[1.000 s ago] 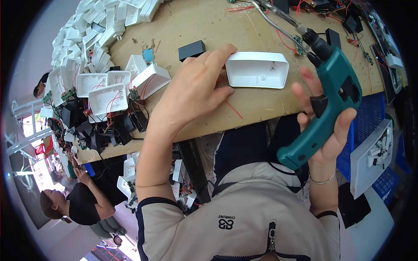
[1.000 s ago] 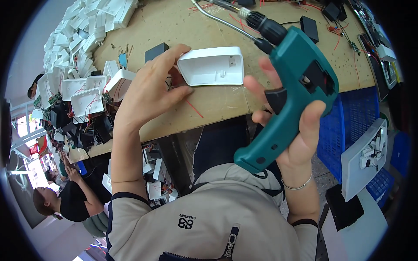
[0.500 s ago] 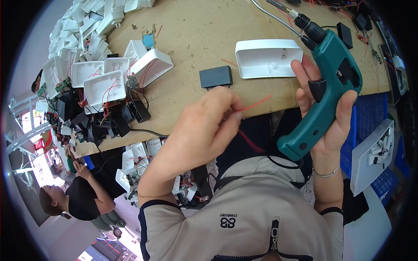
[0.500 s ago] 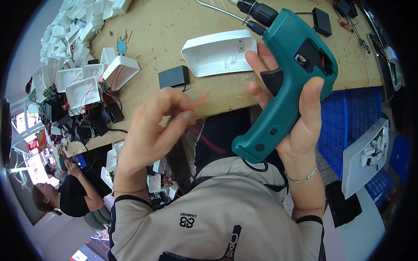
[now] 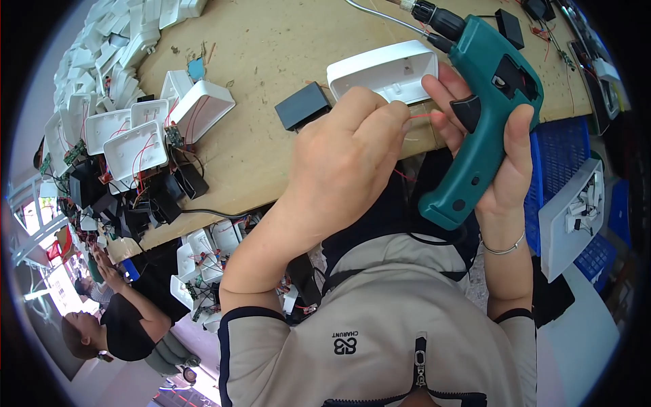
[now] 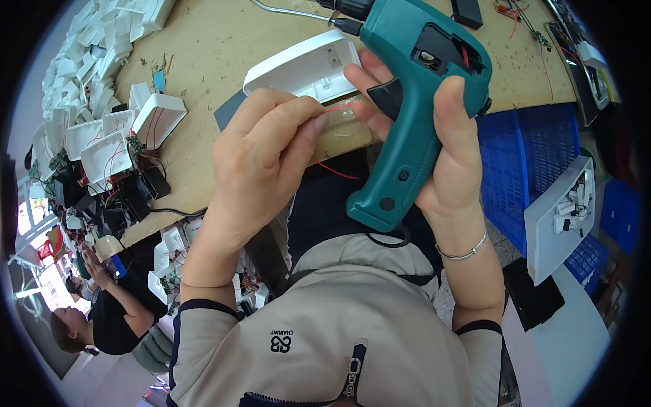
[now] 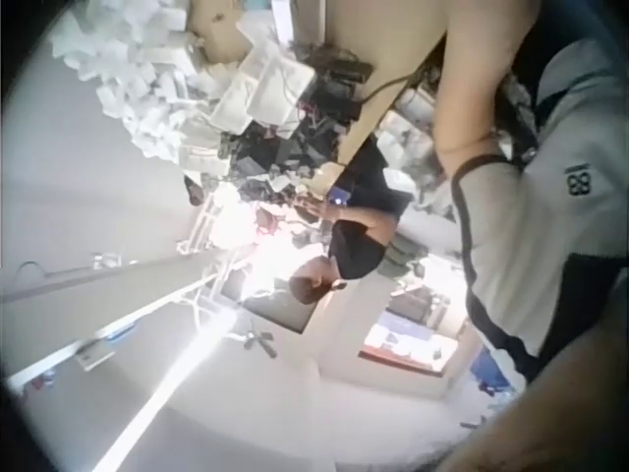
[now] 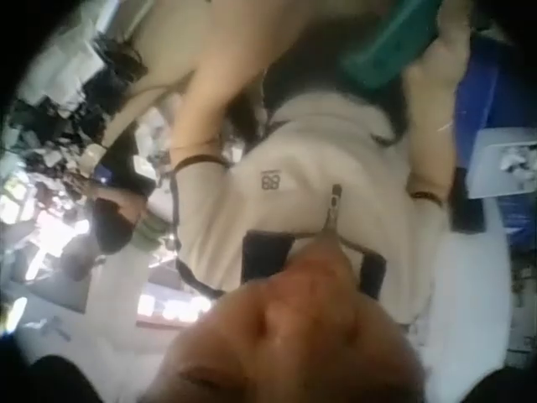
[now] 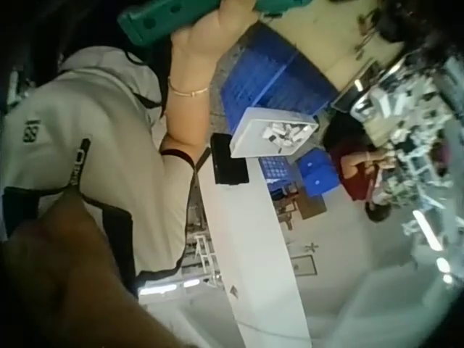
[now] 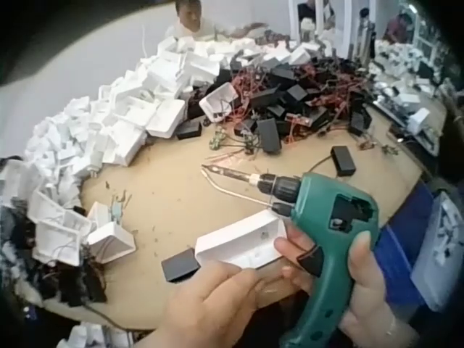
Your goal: Assembling small electronic components into plastic housings using a specialized handheld tool.
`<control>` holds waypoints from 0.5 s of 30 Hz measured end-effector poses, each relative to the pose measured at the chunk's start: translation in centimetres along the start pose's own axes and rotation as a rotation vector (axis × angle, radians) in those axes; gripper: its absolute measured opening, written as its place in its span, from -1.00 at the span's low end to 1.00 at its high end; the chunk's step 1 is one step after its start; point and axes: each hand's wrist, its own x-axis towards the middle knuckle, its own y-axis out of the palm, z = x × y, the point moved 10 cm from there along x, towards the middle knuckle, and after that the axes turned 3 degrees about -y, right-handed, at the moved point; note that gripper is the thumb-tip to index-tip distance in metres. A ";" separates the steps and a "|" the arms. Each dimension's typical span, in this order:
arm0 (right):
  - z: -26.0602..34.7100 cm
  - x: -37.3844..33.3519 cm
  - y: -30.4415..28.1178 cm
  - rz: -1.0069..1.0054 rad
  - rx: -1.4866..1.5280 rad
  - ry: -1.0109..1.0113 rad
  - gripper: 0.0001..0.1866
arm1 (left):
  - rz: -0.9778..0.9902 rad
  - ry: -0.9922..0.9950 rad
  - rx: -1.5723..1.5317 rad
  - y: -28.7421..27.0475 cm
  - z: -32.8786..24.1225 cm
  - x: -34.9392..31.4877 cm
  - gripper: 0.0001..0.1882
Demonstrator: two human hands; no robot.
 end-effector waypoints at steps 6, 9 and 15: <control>0.1 0.1 -0.4 -0.009 -0.007 0.002 -0.18 | -0.087 -0.048 -0.106 0.1 -0.1 0.2 -0.88; -0.1 0.1 -0.2 0.003 -0.016 0.004 -0.19 | -0.125 -0.068 -0.186 0.0 0.3 -0.1 -0.87; 0.0 0.2 -0.2 0.008 -0.009 0.013 -0.19 | -0.195 -0.104 -0.214 0.1 0.5 -0.2 -0.90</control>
